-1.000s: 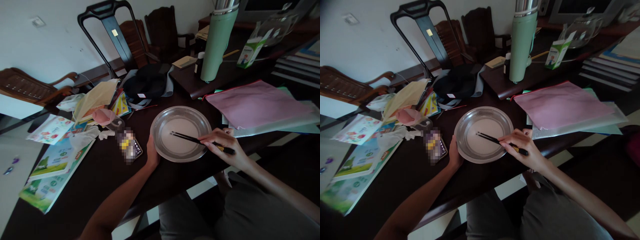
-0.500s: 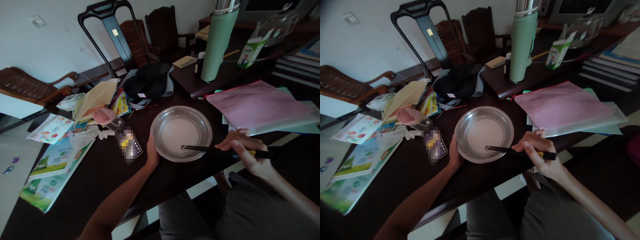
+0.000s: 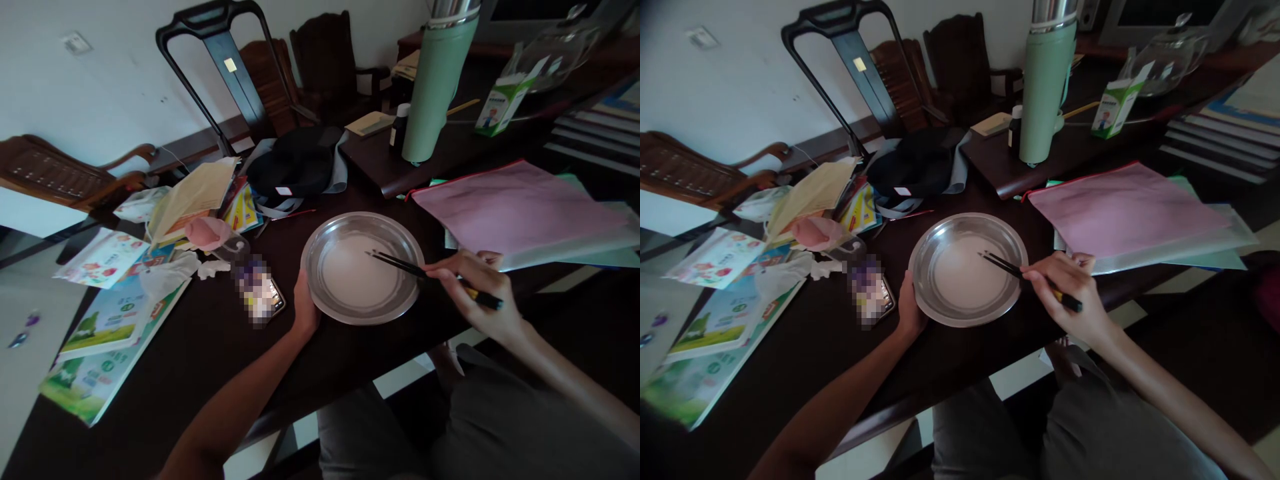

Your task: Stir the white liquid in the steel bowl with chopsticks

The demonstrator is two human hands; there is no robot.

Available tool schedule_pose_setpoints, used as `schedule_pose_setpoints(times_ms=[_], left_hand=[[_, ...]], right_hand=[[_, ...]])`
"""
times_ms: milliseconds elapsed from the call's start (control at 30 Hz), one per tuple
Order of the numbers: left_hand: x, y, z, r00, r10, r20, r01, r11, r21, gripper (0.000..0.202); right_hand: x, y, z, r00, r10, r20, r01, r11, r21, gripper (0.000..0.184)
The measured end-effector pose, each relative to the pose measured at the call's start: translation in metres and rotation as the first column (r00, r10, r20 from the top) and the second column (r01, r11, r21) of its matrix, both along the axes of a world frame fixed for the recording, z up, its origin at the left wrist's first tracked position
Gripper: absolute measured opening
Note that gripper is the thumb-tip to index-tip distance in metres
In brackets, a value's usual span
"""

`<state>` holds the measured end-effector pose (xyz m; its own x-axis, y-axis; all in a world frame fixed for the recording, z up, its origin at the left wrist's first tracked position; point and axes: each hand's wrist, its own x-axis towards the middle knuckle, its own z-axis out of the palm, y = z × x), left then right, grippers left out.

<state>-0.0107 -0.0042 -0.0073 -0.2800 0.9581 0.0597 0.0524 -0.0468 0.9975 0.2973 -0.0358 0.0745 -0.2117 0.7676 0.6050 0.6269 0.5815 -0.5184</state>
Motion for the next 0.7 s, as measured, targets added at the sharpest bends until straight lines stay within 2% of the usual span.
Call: schedule_pose_setpoints(times_ms=[133,233,333,433,533,700], left_hand=[[0.002,0.0,0.003,1.0,0.006,0.001,-0.006,1.0,0.0,0.056],[0.001,0.0,0.002,1.0,0.013,-0.004,-0.013,1.0,0.004,0.057],[-0.001,0.001,-0.001,0.999,0.018,-0.029,-0.017,1.0,0.02,0.058],[-0.002,0.001,-0.002,0.999,0.013,-0.034,-0.012,1.0,0.024,0.059],[-0.002,0.0,-0.002,1.0,0.01,-0.016,-0.01,1.0,0.023,0.059],[0.0,0.0,0.0,1.0,0.012,0.022,-0.012,1.0,0.015,0.056]], right_hand=[[0.014,-0.012,0.011,0.99,-0.013,-0.14,0.005,0.998,-0.055,0.03],[0.016,-0.017,0.014,0.971,0.076,-0.227,-0.105,0.987,-0.118,0.033],[0.009,-0.015,0.012,0.961,0.188,-0.202,-0.217,0.967,-0.132,0.03],[-0.004,-0.008,0.006,0.961,0.252,-0.113,-0.265,0.957,-0.119,0.022],[-0.015,0.0,-0.002,0.969,0.244,-0.039,-0.247,0.963,-0.109,0.017],[-0.015,0.006,-0.009,0.992,0.12,0.031,-0.118,0.991,-0.069,0.017]])
